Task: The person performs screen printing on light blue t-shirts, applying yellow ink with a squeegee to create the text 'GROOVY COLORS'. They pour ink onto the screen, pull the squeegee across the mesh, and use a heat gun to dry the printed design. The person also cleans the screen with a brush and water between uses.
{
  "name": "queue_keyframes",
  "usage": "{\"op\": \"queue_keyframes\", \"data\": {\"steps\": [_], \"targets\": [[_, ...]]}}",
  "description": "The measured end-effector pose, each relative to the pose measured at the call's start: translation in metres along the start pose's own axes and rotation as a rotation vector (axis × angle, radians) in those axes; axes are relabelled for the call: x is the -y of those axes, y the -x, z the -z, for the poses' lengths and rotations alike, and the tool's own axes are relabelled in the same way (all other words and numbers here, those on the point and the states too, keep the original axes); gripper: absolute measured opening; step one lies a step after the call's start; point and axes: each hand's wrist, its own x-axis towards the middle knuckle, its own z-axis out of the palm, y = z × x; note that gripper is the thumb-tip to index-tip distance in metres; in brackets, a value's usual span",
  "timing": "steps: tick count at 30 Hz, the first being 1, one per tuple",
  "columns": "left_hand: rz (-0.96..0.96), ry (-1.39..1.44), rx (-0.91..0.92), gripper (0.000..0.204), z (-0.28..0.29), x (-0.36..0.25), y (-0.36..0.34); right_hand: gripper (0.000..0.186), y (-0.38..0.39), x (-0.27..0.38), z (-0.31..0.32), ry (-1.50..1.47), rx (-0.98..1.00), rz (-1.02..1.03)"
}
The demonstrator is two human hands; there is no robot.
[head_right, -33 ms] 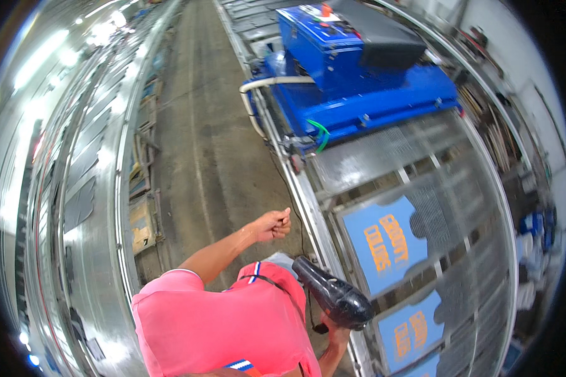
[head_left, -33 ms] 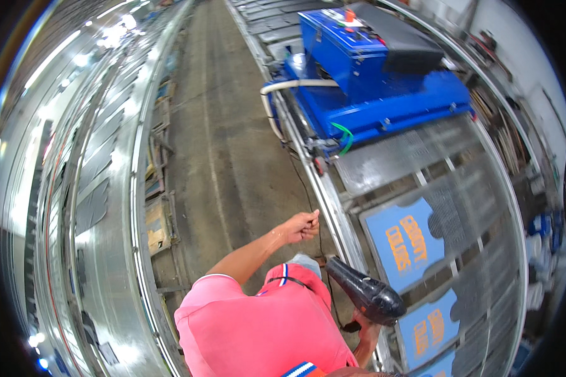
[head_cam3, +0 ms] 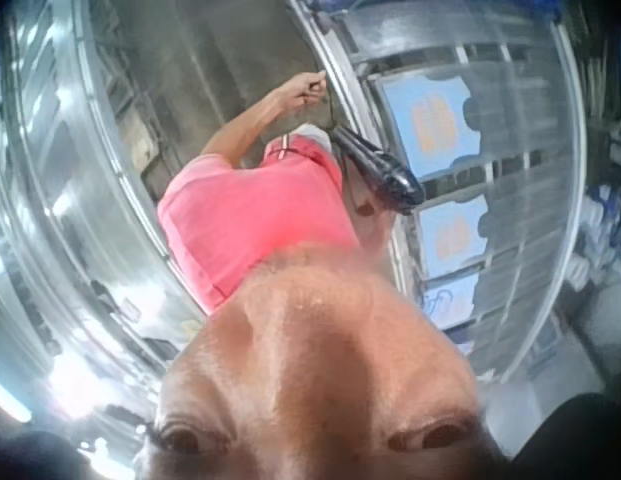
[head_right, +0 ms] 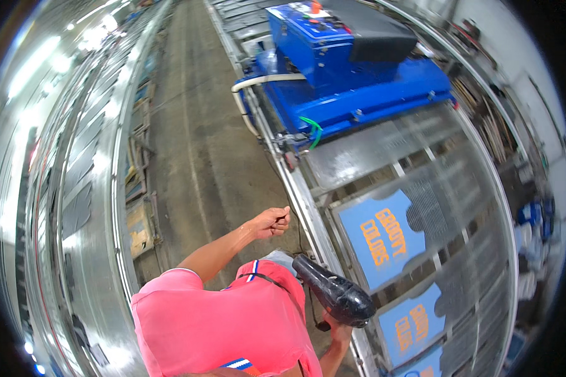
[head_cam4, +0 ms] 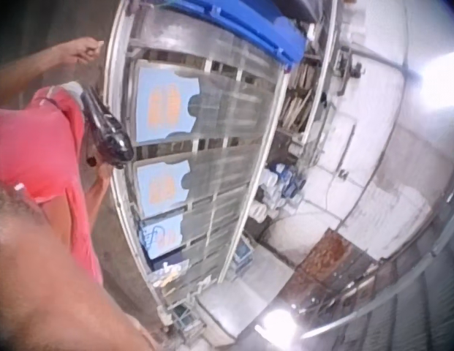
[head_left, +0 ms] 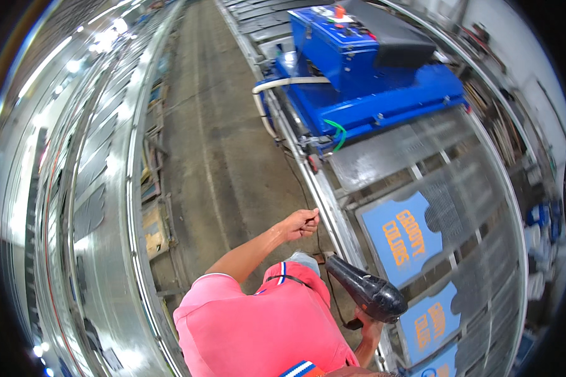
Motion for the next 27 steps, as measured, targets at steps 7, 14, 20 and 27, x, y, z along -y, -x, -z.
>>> {"op": "queue_keyframes", "data": {"steps": [7, 14, 20, 27], "targets": [[0.141, -0.1, 0.063, 0.034, -0.05, 0.019, -0.079, 0.035, 0.021, 0.018, 0.002, -0.02, -0.315, 0.086], [0.299, -0.338, 0.177, 0.03, -0.148, 0.021, -0.142, 0.047, 0.005, 0.009, 0.0, 0.157, -0.296, 0.157], [0.2, -0.613, 0.271, 0.043, -0.144, 0.039, -0.181, 0.022, -0.036, 0.043, -0.004, -0.078, -0.474, 0.373], [0.325, -0.656, 0.169, 0.041, -0.117, 0.023, -0.278, 0.029, -0.059, 0.063, -0.027, -0.034, -0.755, 0.28]]}}
